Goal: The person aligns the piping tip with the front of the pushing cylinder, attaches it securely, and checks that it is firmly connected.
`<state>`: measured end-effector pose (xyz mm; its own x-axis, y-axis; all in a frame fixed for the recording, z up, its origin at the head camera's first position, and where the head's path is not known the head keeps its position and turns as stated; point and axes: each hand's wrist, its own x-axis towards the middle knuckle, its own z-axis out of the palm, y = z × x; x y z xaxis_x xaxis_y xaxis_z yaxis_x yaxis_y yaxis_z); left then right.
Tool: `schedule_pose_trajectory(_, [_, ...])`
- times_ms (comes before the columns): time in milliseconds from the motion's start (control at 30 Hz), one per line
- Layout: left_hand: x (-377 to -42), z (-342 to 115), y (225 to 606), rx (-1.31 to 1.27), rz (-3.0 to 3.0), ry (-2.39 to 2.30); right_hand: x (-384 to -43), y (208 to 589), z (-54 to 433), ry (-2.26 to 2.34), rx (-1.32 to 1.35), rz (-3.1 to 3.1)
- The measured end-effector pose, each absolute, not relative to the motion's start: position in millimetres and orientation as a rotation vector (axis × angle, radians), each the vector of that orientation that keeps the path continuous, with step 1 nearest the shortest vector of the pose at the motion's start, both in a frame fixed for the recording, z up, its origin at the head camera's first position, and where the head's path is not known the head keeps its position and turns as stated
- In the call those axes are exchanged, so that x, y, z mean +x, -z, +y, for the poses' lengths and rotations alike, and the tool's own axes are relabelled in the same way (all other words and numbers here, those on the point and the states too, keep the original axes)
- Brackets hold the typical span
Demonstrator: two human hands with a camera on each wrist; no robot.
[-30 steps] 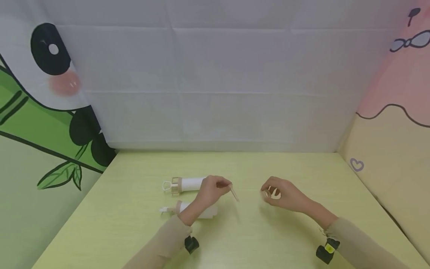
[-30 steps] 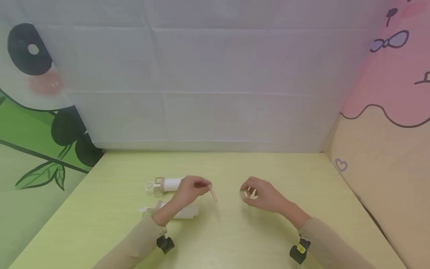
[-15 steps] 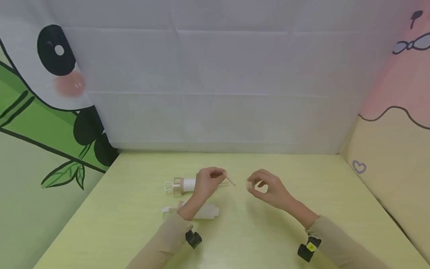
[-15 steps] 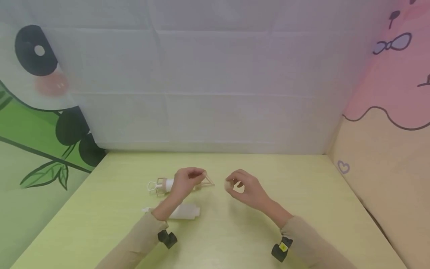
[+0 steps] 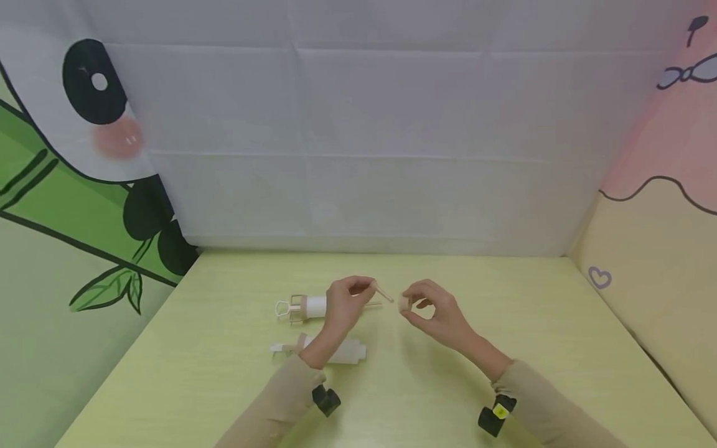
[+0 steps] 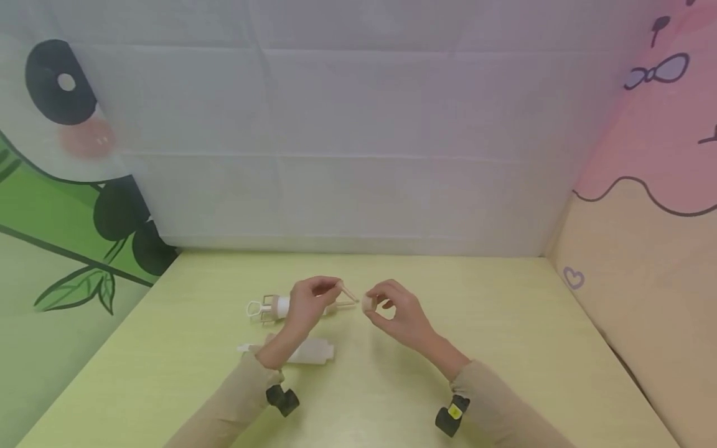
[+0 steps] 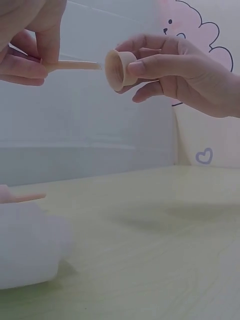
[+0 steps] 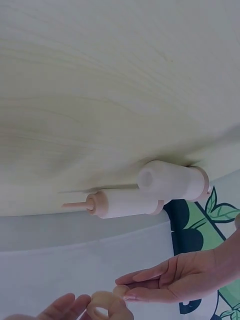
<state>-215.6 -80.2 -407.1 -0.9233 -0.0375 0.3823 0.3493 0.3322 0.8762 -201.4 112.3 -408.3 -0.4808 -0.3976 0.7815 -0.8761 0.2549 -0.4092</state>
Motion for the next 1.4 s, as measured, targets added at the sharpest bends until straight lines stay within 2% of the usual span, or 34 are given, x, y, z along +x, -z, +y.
schedule_pose_trajectory(900, [-208,-74,408,-0.292,-2.229,1.708,-200,406,94,-1.202,1.1,-2.026])
schedule_pose_trajectory(1267, [-197,-71,410,-0.313,-2.262,1.79,-201,407,94,-1.223,1.105,-2.006])
schedule_pose_trajectory(1400, [-187,-69,400,-0.346,-2.255,1.828,-201,407,93,-1.22,1.111,-1.994])
